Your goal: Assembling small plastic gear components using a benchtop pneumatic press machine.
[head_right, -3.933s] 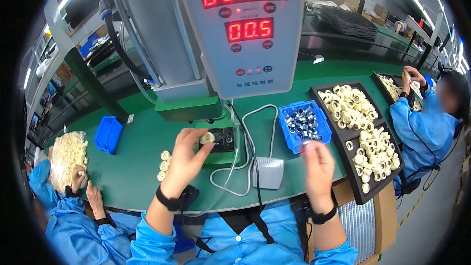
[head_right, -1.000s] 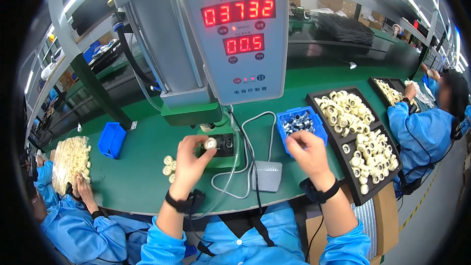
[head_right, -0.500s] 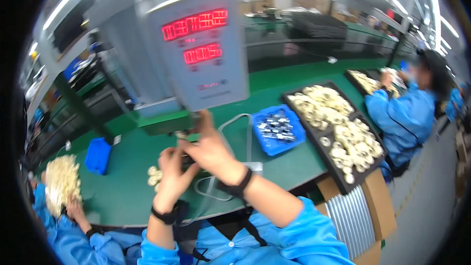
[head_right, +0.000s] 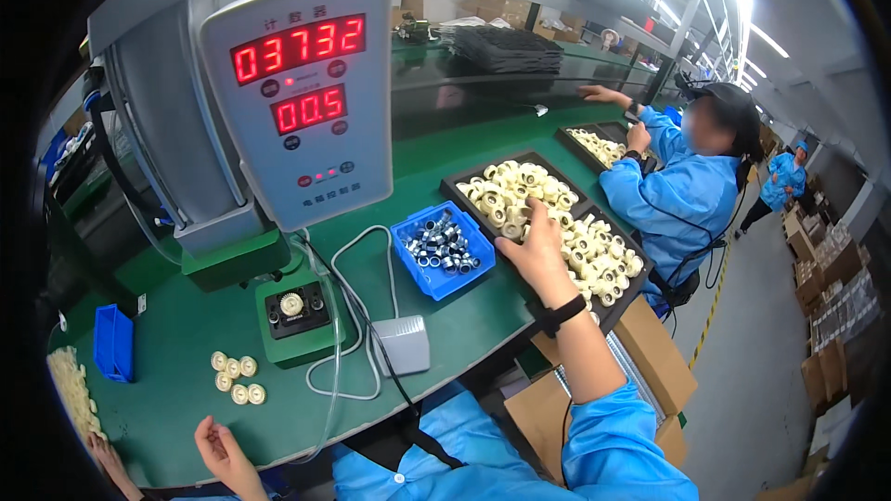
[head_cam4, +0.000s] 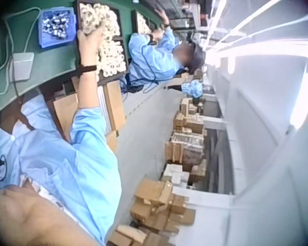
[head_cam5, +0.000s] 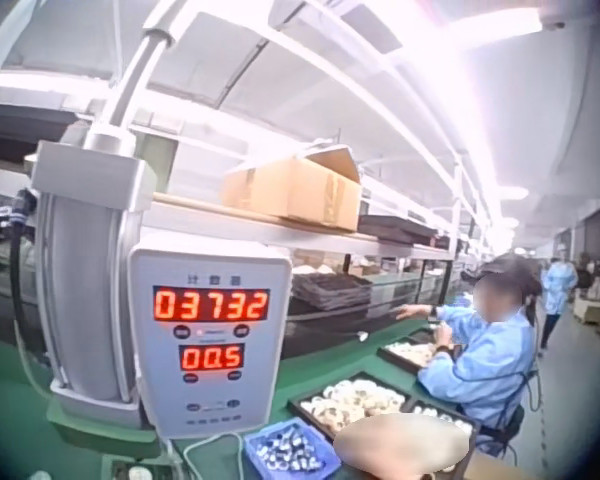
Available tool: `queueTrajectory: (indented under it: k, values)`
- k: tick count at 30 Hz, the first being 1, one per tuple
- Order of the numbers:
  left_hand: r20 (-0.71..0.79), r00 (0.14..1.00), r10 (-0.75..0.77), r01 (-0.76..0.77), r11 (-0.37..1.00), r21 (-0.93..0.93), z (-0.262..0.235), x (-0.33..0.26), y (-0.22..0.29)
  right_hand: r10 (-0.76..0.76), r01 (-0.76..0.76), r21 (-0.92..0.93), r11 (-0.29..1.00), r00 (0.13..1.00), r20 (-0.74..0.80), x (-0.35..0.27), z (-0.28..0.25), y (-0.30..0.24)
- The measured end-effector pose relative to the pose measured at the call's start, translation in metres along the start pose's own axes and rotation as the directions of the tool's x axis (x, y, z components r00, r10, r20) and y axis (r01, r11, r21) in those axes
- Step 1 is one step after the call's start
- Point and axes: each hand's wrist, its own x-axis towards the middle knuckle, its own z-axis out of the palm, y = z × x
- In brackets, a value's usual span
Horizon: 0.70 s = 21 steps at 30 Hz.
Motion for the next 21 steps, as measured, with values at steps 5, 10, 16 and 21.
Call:
queueTrajectory:
  k: [5,10,16,21]
  values:
    - [0.014,0.996,0.088,-0.089,0.984,0.154,0.008,-0.003,-0.007,-0.031,-0.255,0.871,0.421,0.955,0.294,-0.03,-0.009,-0.04]
    - [0.009,0.997,0.082,-0.082,0.985,0.152,0.005,-0.004,-0.002,-0.268,-0.437,0.898,-0.045,0.871,0.411,-0.075,0.006,-0.101]
    - [0.021,0.989,0.15,-0.151,0.978,0.141,0.003,-0.002,0.004,-0.293,-0.515,0.857,-0.001,0.82,0.492,-0.101,0.04,-0.159]
    - [0.028,0.979,0.203,-0.205,0.96,0.192,0.003,-0.001,0.007,-0.329,-0.282,0.828,0.484,0.819,0.471,-0.1,0.077,-0.213]
